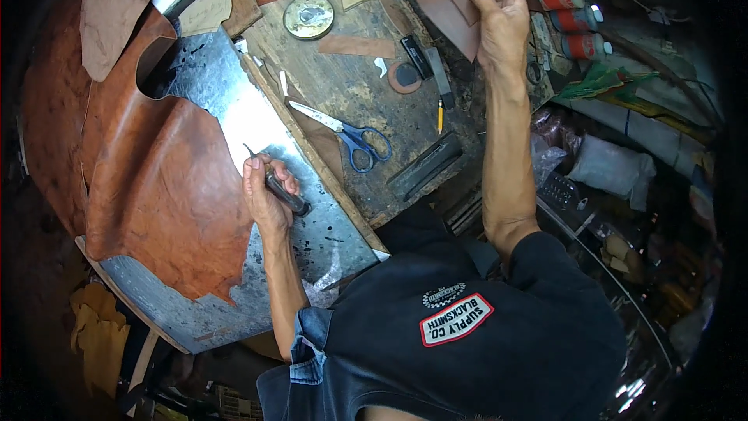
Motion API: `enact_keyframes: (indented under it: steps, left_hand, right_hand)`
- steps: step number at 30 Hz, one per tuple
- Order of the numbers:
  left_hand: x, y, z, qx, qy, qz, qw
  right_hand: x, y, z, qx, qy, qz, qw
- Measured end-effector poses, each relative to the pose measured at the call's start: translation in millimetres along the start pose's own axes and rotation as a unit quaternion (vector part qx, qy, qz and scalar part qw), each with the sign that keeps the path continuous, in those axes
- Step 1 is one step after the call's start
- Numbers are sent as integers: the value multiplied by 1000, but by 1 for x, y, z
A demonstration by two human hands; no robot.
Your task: Cutting and marking leather pieces for shoe manufacturing using a pattern.
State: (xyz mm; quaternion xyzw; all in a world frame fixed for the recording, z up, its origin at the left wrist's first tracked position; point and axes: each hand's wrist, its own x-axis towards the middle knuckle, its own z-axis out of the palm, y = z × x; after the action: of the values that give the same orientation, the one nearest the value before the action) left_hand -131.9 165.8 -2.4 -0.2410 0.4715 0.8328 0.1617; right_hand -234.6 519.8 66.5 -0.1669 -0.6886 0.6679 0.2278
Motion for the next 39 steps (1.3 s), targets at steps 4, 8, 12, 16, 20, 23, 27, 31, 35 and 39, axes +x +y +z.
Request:
enact_keyframes:
  steps: [4,8,12,16,20,23,27,31,35,39]
  left_hand:
    - [0,0,0,-6,2,0,1000]
    - [0,0,0,-6,0,-1,1000]
    - [-1,1,1,-9,-1,-5,1000]
    - [0,0,2,0,-6,11,1000]
    - [1,0,6,63,-21,14,998]
    - [-9,5,14,135,-37,-4,990]
    - [-16,9,32,177,-69,-7,982]
    - [-19,11,39,170,-68,-17,983]
    - [-19,9,35,196,-72,-43,977]
    - [-20,9,41,183,-72,-46,979]
  right_hand:
    - [-26,5,28,44,-45,28,998]
    - [-34,25,51,80,-55,48,994]
    - [-32,48,58,-197,21,-50,979]
    - [-55,53,38,-472,-89,-154,863]
    - [-86,39,33,-504,-187,-156,829]
    - [-118,26,59,-294,-268,-4,917]
    - [-151,17,87,-38,-328,230,915]
    - [-165,17,92,108,-341,300,884]
    - [-173,21,91,81,-381,330,860]
    - [-174,20,94,7,-320,234,918]
